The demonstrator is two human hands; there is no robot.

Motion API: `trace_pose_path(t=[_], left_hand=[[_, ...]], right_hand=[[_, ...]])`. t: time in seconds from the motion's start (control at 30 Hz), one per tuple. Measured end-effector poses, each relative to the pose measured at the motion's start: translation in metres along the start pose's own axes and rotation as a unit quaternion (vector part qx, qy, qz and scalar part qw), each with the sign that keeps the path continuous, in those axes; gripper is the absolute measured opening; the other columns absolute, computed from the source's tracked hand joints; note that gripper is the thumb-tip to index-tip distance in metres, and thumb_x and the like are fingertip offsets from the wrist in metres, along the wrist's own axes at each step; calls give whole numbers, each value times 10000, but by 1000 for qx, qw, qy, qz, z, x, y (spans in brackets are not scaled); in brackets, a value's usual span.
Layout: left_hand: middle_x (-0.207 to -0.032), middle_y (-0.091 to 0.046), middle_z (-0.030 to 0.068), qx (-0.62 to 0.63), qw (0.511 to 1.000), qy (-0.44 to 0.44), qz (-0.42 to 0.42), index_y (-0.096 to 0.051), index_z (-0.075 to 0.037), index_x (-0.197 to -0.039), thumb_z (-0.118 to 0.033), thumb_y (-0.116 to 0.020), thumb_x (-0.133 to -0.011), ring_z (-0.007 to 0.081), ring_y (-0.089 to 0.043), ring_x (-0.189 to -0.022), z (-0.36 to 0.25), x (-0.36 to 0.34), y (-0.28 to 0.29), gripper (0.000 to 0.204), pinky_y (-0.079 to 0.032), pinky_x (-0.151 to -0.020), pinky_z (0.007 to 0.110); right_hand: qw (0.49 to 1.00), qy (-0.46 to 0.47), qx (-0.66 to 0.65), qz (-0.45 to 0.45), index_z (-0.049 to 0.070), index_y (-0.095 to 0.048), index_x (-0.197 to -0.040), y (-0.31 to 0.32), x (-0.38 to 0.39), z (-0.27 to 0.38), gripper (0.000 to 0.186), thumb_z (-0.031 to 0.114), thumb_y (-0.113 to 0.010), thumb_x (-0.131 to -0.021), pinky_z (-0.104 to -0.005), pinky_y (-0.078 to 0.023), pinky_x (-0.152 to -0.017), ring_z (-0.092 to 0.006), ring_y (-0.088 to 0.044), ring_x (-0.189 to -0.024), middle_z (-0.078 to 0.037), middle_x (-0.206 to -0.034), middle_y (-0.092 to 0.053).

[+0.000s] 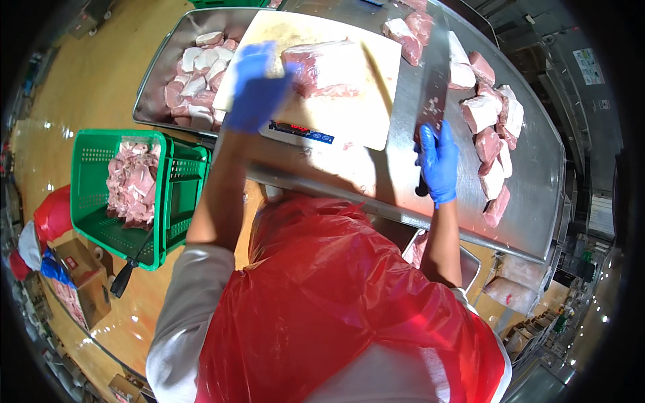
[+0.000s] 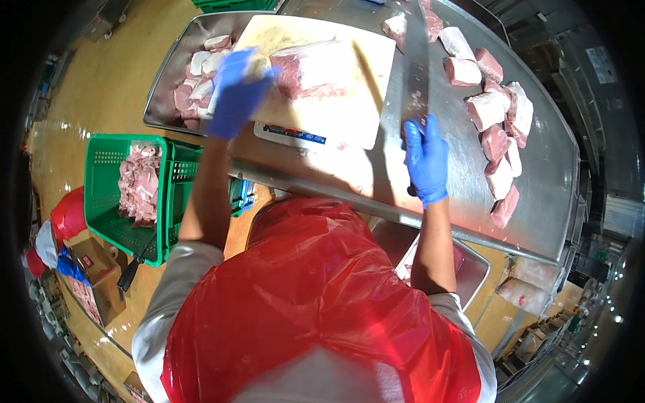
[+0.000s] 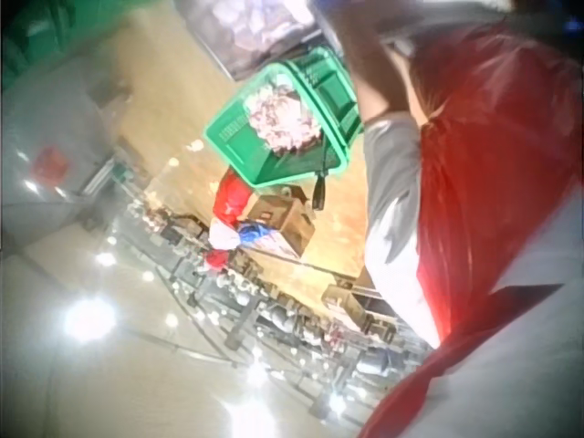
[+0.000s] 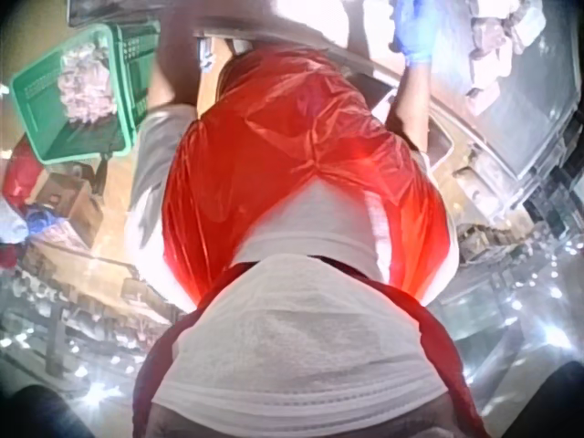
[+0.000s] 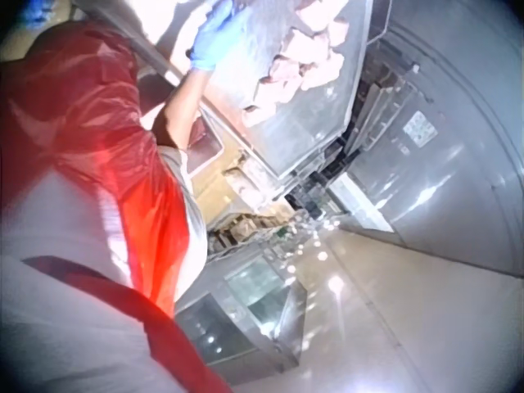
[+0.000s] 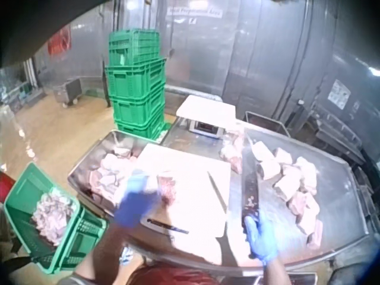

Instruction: The person cuts large pieces of raw meat into smaller portions using a knife on a cutting board. The cut pieces are placed into a green basket and a metal tray.

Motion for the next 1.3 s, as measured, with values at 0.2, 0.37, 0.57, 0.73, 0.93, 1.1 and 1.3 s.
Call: trace_pose_path(t=[0.2, 0.37, 0.57, 0.73, 0.93, 1.1, 1.3], left_hand=[[-1403, -483, 189, -35, 927, 273, 254, -533, -50, -1391, -560, -744, -769, 395, -492, -1256, -105, -76, -70, 832, -398, -966, 640], [-1402, -516, 166, 178, 926, -20, 333, -559, -132, -1321, -285, -793, -652, 400, -417, -1368, -66, -77, -50, 725, -387, -1103, 610], [-1365, -581, 152, 313, 944, -1, 103, -612, -95, -1278, 21, -747, -716, 349, -585, -1228, 3, 2, -22, 589, -506, -1013, 431], [-1062, -690, 152, 342, 912, 229, 4, -681, -18, -1129, -41, -750, -788, 245, -694, -923, 1, 49, -21, 349, -568, -849, 350], [-736, -655, 115, 307, 898, 314, 33, -708, -13, -869, -155, -741, -796, 227, -638, -658, 6, 50, -26, 163, -529, -666, 355], [-631, -569, 124, 344, 881, 325, -4, -636, -36, -733, -184, -707, -783, 258, -572, -575, 9, 58, -23, 172, -467, -583, 390], [-696, -623, 97, 307, 917, 234, -103, -622, -79, -726, -66, -715, -775, 302, -615, -610, 8, 64, -18, 106, -497, -579, 394]], right_hand=[[999, 44, -7, 5, -14, -561, -1092, -7, -6, 32, 229, 205, -602, -1038, -361, -506, -595, -234, -653, -610, -149, -750, -678], [998, 48, 32, 33, -4, -551, -1123, 0, 7, 14, 237, 213, -592, -1037, -407, -501, -587, -339, -668, -640, -185, -778, -687], [974, -21, 207, 87, 18, -568, -1100, -11, 40, -24, 221, 230, -577, -1040, -461, -501, -569, -395, -695, -671, -207, -781, -700], [966, 30, 214, 141, 50, -499, -1119, -77, 26, 30, 220, 244, -558, -1034, -569, -523, -635, -487, -666, -771, -256, -886, -707], [957, 153, 200, 143, 21, -433, -1056, -167, -19, 108, 213, 221, -504, -1037, -557, -525, -590, -472, -659, -663, -270, -763, -659], [955, 161, 190, 163, 6, -432, -1081, -205, -36, 128, 175, 143, -500, -997, -546, -543, -666, -472, -677, -768, -298, -863, -671], [887, 96, 339, 299, -7, -438, -1176, -158, 5, 89, 241, 75, -491, -956, -556, -545, -725, -481, -686, -834, -307, -902, -676]])
Point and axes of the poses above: each hand's wrist, its own x-axis away from the middle knuckle, its own y-axis out of the back of the hand, z = x × y, the point moved 5 cm from there along -x, towards the middle knuckle
